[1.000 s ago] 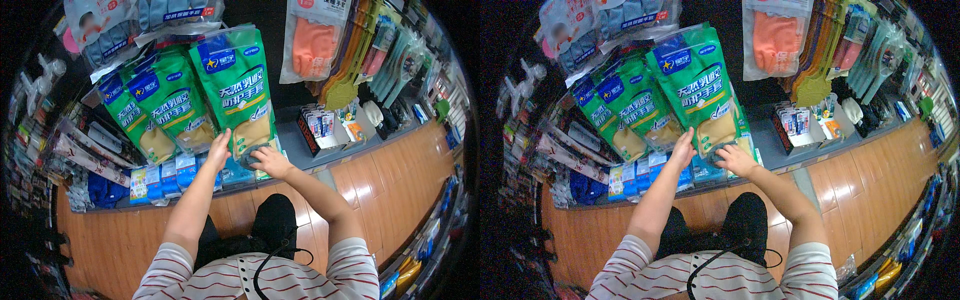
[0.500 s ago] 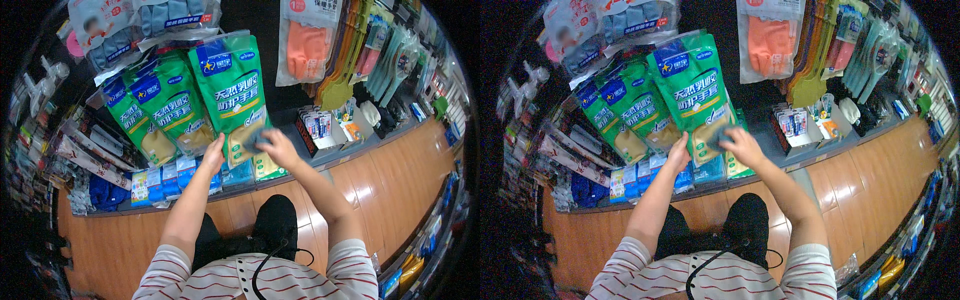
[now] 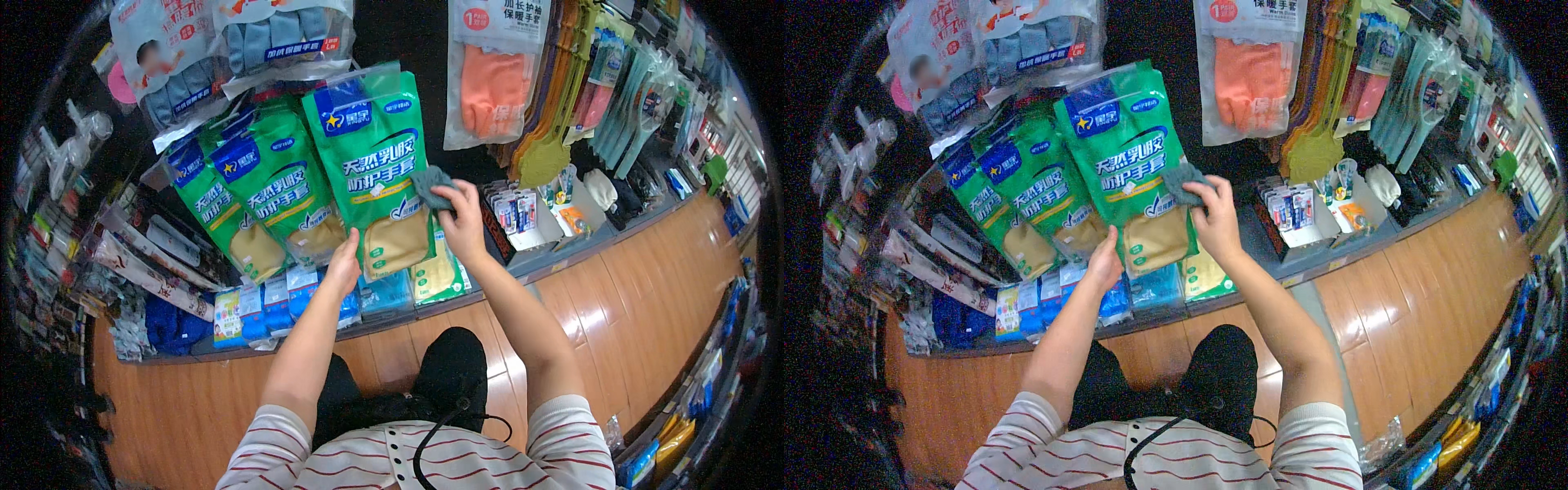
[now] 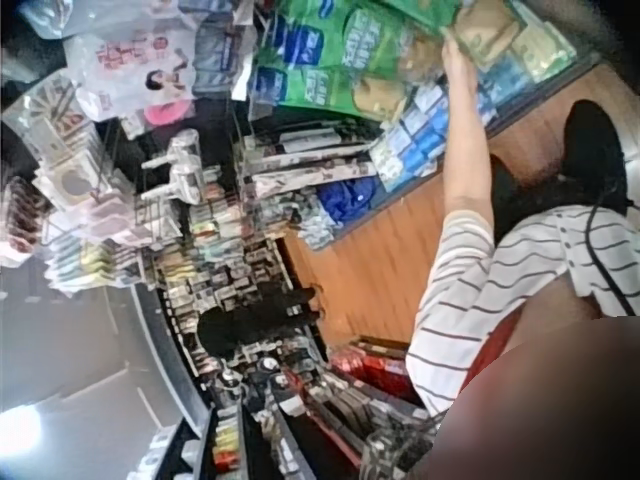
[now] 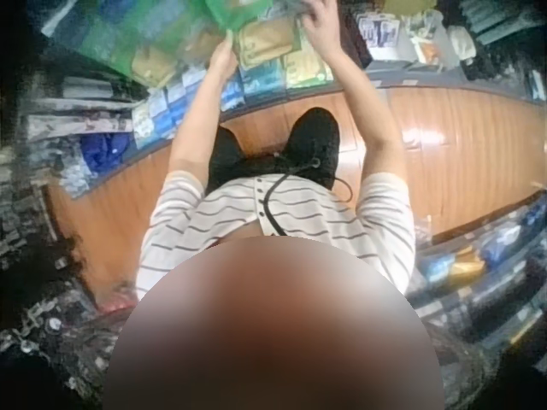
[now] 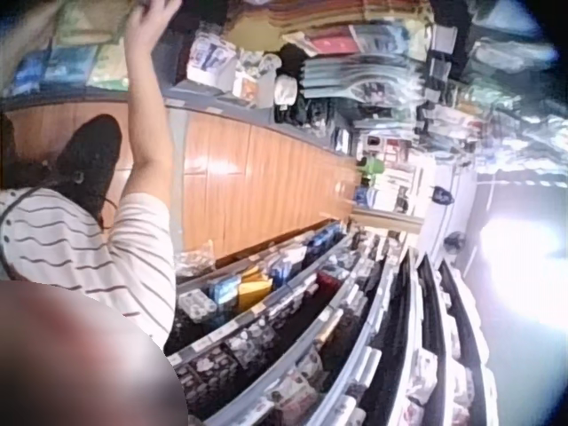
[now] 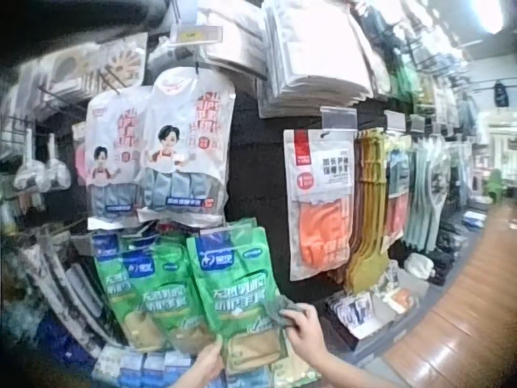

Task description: The person organizes retail products on a store shelf, using a dark cloth to wipe packaging. They handle multiple packages of gloves and cleaning supplies, aligning them and adjusting their positions on the shelf.

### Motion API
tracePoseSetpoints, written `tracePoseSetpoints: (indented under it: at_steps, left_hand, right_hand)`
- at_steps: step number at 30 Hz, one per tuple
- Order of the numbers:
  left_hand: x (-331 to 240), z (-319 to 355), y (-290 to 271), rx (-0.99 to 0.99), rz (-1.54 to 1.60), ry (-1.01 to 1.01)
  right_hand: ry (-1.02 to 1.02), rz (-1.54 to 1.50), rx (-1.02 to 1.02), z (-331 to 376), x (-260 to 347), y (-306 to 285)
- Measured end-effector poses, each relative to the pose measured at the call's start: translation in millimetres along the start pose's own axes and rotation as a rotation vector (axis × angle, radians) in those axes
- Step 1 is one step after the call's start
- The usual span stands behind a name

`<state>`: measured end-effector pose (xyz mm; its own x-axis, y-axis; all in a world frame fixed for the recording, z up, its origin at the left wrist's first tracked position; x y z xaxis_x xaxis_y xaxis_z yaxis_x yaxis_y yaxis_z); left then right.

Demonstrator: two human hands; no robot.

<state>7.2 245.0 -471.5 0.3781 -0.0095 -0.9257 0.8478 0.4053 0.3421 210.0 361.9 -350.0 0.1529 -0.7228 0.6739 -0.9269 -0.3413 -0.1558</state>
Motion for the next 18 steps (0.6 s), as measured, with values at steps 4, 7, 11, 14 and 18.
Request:
tracePoseSetpoints:
  at_steps: [4,7,11,14,18]
  left_hand:
    - [3,-3,-5,-0.055,-0.045,-0.053]
    - [-3,-3,-7,-0.056,-0.092,0.012]
    - [5,-7,-17,-0.050,-0.083,0.005]
    - [2,-1,-16,-0.037,-0.074,-0.017]
    - [-6,4,-6,-0.030,-0.060,0.003]
  right_hand:
    - [0.132,0.000,0.177,51,-52,5]
    - [0.218,-0.028,0.183,53,-54,-9]
    - [-0.088,0.038,-0.113,-35,19,-24]
    - [-0.285,0.064,-0.107,-89,69,-9]
    - [-0.224,0.153,-0.019,-87,51,14]
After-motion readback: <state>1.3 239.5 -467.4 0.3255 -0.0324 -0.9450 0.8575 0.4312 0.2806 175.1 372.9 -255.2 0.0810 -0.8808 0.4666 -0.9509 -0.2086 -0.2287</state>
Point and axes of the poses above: each hand's wrist, its own z-axis away from the middle knuckle, its own y-axis out of the palm, x = y × z, the point moved 5 cm from there along -z, towards the middle knuckle, and after that the axes turned 8 degrees about -z, right-handed, at the moved point
